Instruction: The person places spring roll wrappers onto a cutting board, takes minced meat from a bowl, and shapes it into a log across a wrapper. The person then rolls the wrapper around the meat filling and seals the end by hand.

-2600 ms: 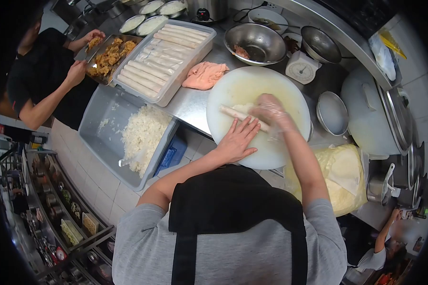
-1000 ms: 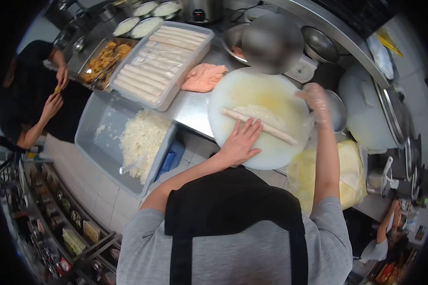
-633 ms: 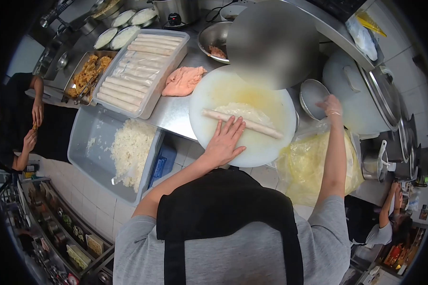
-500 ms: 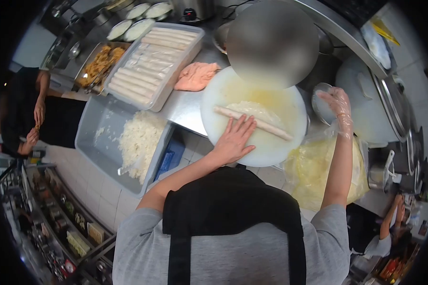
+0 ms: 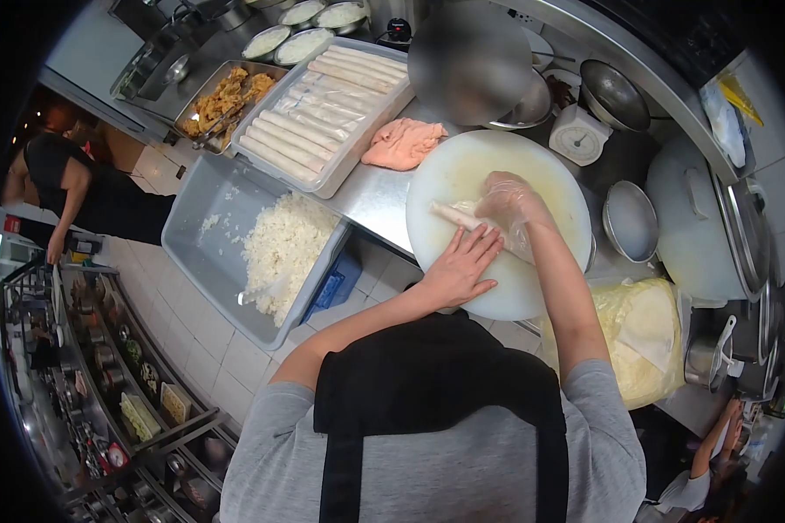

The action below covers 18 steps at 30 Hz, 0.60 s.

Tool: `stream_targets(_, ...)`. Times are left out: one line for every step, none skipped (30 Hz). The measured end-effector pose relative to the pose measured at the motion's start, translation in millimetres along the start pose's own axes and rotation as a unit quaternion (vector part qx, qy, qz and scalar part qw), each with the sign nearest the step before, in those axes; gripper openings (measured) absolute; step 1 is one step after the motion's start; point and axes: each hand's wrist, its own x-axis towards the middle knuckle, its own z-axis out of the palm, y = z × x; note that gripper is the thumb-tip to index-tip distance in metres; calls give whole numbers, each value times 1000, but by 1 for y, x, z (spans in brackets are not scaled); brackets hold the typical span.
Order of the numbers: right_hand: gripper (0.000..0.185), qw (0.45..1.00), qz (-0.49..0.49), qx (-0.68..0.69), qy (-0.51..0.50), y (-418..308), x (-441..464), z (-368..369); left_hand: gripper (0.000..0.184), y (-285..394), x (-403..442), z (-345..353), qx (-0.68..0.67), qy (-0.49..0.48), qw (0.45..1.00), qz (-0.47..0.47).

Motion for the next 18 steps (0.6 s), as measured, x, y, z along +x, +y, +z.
stream_targets(46,1000,0,-6,14,-3,1,0,61,-1,0,-1,3,-17,1000,-5)
stream_targets(48,1000,2,-11,28,-9,3,2,62,-1,0,-1,5,-34,999,-7)
stream_targets(49,999,5,-15,43,-14,3,4,63,-1,0,-1,7,-52,999,-9)
stream_targets(50,998,2,8,61,-19,3,6,63,0,0,0,2,-48,999,-11)
stream_targets(51,996,-1,30,81,-25,4,9,64,0,0,0,-1,-44,999,-14)
stream_targets(52,993,-5,52,101,-29,5,11,64,-1,1,0,-3,-40,999,-16)
stream_targets(52,990,-20,49,128,-19,9,18,65,-2,1,0,2,-41,999,-12)
stream_targets(52,986,-34,46,154,1,11,28,67,-3,0,1,7,-43,999,-7)
stream_targets(52,982,-45,44,180,24,10,39,68,-3,-1,2,10,-45,999,-1)
stream_targets(52,978,-55,50,195,51,0,49,69,-2,-1,1,1,-43,999,-4)
stream_targets(52,974,-64,56,210,75,-15,58,69,-1,-1,-1,-8,-40,999,-6)
stream_targets(53,974,-21,55,220,90,-36,60,70,-1,1,-3,-19,-36,999,-8)
stream_targets(54,972,22,54,228,96,-59,56,71,-2,2,-4,-18,-37,999,2)
stream_targets(55,983,71,46,163,98,-79,46,72,-3,3,-6,-17,-37,999,11)
stream_targets(55,987,119,40,96,98,-97,35,73,-5,3,-7,-17,-38,999,19)
stream_targets(56,985,165,35,27,100,-108,32,72,-6,3,-8,-20,-49,998,30)
stream_targets(56,982,169,68,49,107,-114,37,71,-9,4,-8,-23,-62,997,43)
stream_targets(56,977,174,103,73,114,-120,41,70,-11,5,-8,-26,-75,995,57)
